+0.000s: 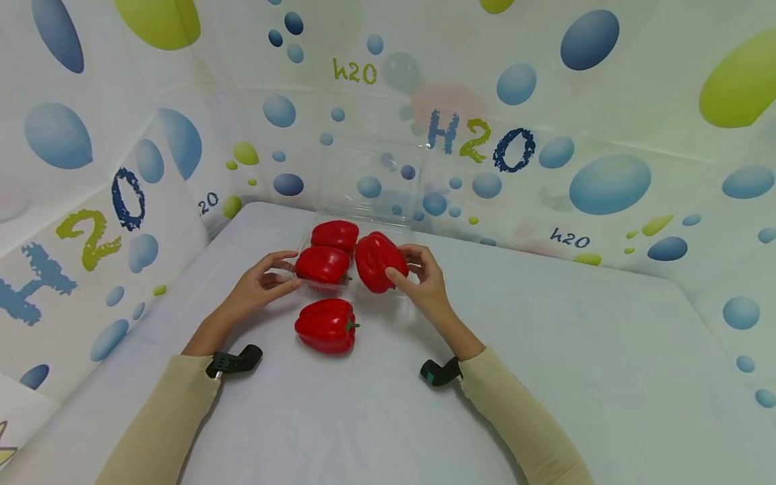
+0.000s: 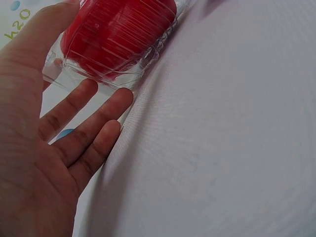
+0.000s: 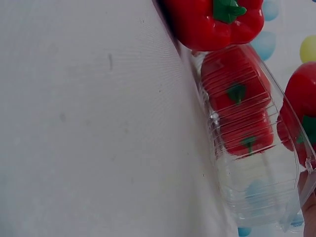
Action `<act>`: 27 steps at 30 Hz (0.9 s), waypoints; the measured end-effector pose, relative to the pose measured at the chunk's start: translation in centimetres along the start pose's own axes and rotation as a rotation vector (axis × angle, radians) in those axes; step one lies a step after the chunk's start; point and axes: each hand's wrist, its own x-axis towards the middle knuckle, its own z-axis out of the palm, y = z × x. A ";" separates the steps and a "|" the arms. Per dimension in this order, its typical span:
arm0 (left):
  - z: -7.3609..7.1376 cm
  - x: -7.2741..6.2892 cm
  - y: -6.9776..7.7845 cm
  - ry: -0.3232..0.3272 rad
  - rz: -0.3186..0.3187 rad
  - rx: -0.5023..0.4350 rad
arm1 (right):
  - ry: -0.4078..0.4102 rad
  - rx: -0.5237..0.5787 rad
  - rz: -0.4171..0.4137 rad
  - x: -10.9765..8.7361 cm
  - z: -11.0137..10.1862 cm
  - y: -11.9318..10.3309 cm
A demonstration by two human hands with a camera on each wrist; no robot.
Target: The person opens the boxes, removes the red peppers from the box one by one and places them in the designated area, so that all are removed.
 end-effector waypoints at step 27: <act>-0.2 0.1 -0.1 -0.014 -0.009 0.007 | -0.062 0.057 -0.098 -0.7 -0.7 0.4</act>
